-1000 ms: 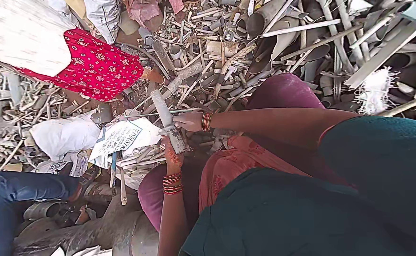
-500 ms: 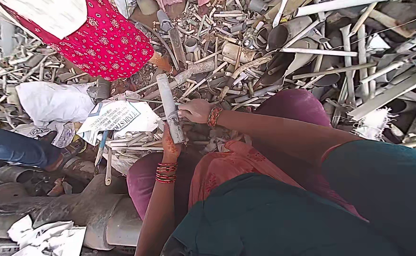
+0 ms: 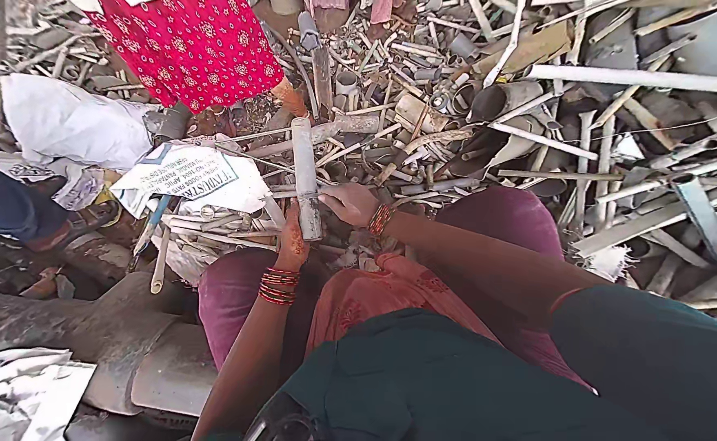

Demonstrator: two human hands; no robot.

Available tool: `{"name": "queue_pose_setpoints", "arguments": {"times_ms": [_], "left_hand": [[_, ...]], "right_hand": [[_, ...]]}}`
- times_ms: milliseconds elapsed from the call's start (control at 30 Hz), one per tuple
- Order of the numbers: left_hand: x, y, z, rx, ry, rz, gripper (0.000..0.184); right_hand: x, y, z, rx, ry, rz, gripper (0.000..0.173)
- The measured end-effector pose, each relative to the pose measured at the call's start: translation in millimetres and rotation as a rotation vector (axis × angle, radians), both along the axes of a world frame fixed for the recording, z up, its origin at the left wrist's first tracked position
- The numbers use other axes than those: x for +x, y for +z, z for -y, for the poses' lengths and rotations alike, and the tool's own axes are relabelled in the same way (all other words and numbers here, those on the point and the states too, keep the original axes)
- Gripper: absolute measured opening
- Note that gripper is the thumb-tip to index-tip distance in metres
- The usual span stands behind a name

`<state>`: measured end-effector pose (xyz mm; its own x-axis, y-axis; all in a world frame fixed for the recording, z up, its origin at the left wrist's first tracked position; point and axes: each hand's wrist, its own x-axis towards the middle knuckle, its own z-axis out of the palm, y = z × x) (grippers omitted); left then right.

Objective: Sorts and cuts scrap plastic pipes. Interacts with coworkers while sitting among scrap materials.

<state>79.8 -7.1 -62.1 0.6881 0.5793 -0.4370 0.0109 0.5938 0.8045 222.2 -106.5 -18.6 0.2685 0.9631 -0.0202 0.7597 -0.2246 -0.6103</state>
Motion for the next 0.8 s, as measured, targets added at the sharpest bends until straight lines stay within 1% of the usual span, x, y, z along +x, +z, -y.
{"name": "queue_pose_setpoints", "arguments": {"times_ms": [33,100,267,367,400,467,600,733,800], "left_hand": [[-0.5,-1.9,-0.6,0.000,0.008,-0.001,0.048],[-0.9,-1.6,-3.3,0.003,0.020,-0.008,0.048],[-2.3,2.8,-3.1,-0.010,-0.026,-0.013,0.047],[-1.6,7.1,0.3,-0.047,0.010,-0.001,0.047],[-1.4,9.4,-0.2,-0.067,0.027,0.006,0.047],[-1.1,11.7,-2.1,-0.097,0.039,0.028,0.047],[-0.7,14.1,5.1,-0.097,-0.016,0.039,0.050],[-1.6,11.9,1.8,-0.061,0.016,0.014,0.047],[-2.0,10.9,-2.1,-0.004,0.024,-0.022,0.047]], "right_hand": [[-4.5,-0.9,2.5,-0.028,0.009,0.009,0.039],[-8.2,-4.9,1.4,-0.001,0.025,0.052,0.037],[6.1,-1.7,-6.1,0.053,0.004,0.034,0.037],[-8.6,-3.3,3.5,0.053,0.012,0.033,0.037],[-14.9,-5.8,4.6,0.093,0.017,0.056,0.034],[-14.8,-5.1,0.2,0.098,0.035,0.066,0.032],[7.4,0.6,-5.0,0.012,-0.029,0.027,0.037],[-14.0,-1.5,4.6,0.064,0.035,0.085,0.034],[-12.3,3.7,0.0,0.011,0.054,0.105,0.035]]}}
